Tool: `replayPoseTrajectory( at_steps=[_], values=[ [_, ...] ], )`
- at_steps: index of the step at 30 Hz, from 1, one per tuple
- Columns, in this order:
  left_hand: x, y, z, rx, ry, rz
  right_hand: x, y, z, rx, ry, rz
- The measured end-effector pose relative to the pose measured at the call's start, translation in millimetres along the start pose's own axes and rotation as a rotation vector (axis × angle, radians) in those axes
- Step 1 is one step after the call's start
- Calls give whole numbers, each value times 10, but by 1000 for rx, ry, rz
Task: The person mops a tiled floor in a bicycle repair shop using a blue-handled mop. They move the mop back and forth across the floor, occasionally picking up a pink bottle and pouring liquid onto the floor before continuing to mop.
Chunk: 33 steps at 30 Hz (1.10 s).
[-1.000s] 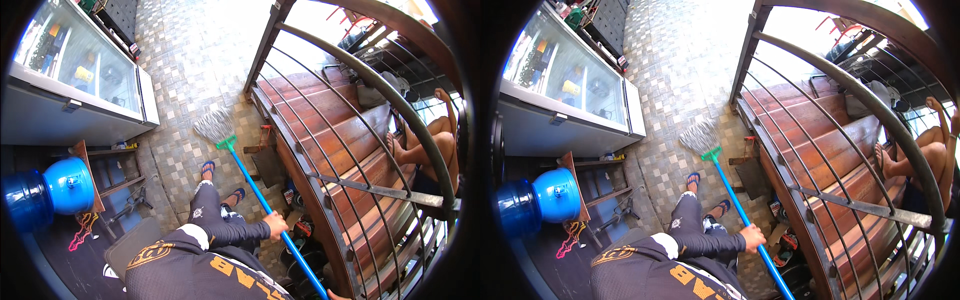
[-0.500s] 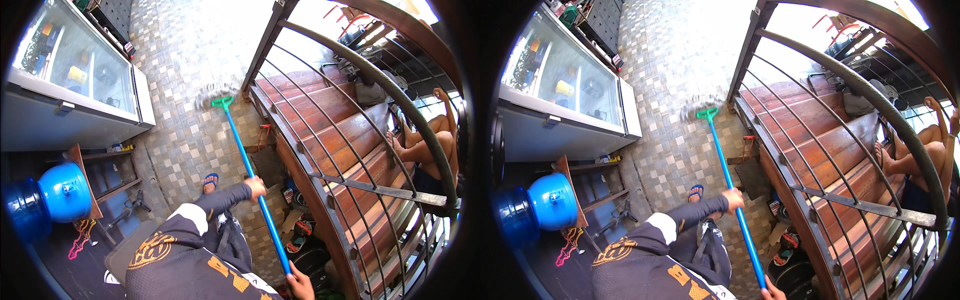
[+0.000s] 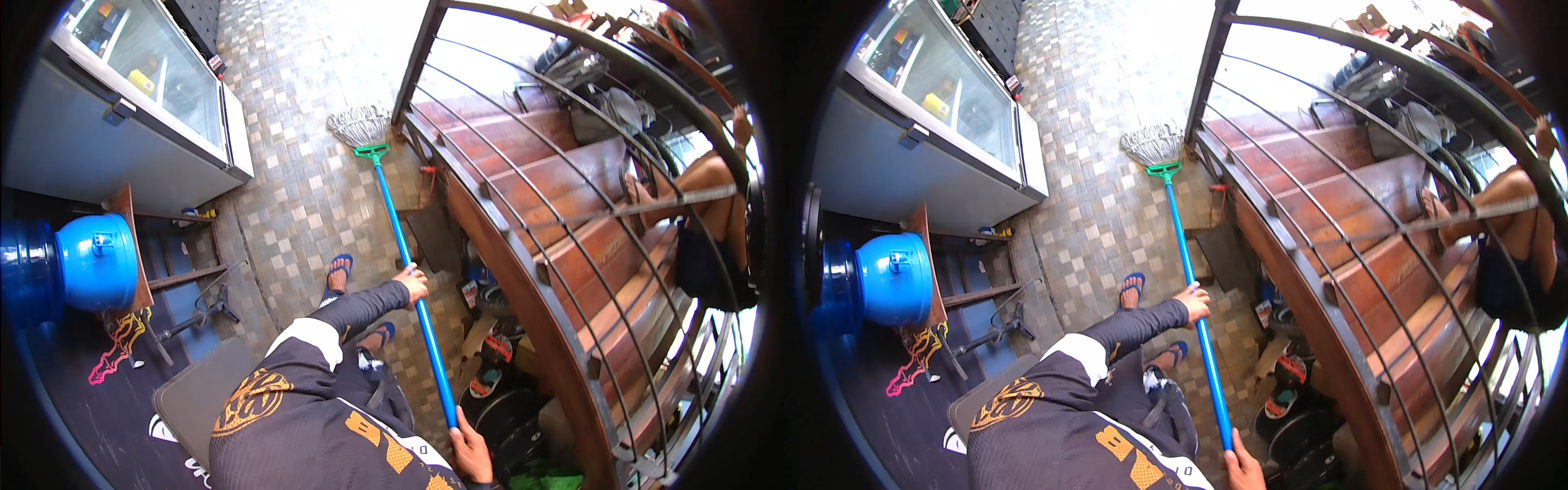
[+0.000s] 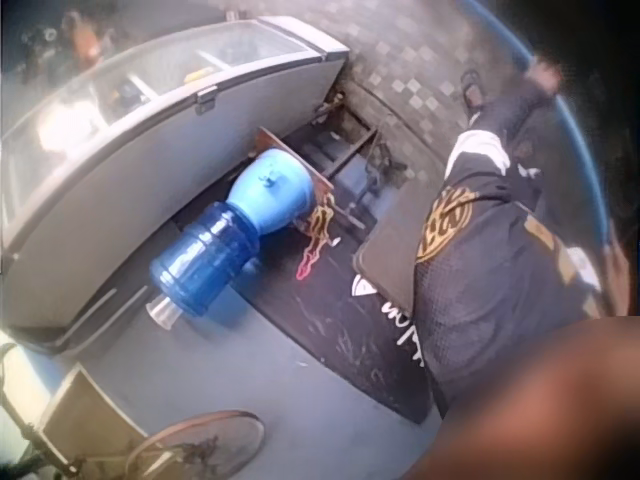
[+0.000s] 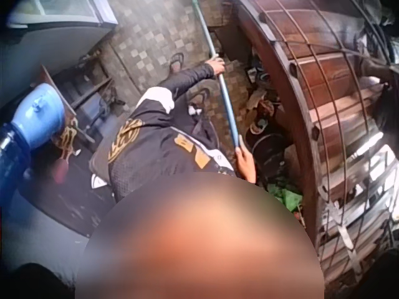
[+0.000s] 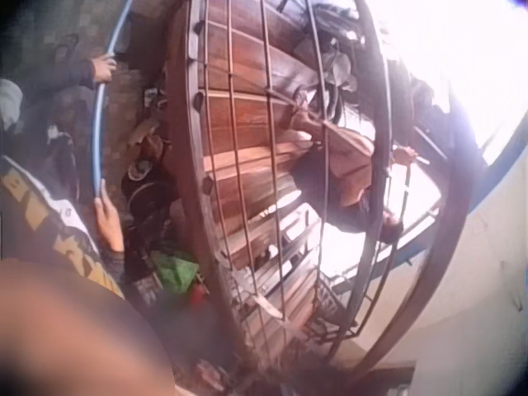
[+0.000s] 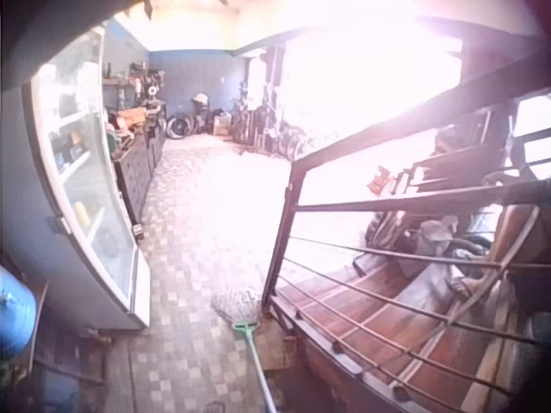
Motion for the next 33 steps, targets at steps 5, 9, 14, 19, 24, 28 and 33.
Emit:
replayPoseTrajectory(
  at_steps=[5, 9, 14, 19, 24, 28, 33],
  values=[
    [-290, 162, -1098, 82, 236, -271, -358, 1002, 78, -196, 252, -96],
    [-570, 239, -863, 34, 126, -276, -285, 1014, 472, -145, 112, -57],
    [-731, 279, 86, -19, 34, -201, 67, 446, 678, -6, 95, 50],
    [-883, 584, 1509, -508, -35, -242, 782, -1025, 1082, -229, 32, 136],
    [-962, 943, 1993, -500, 58, -160, 1651, -2832, 1758, -192, -538, 339],
    [-858, 1230, 2256, -501, 19, -66, 2081, -2982, 1575, -59, -562, 429],
    [-441, 1251, 1453, -258, -60, -40, 1558, -1788, 549, -173, -464, 425]
  ],
)
Point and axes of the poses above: each hand's wrist, its own y-axis away from the middle knuckle, its own x-axis out of the palm, z = x × y, the point moved 7 cm from there along -y, towards the middle knuckle, and after that the axes turned 5 degrees about -y, right-handed, at the moved point
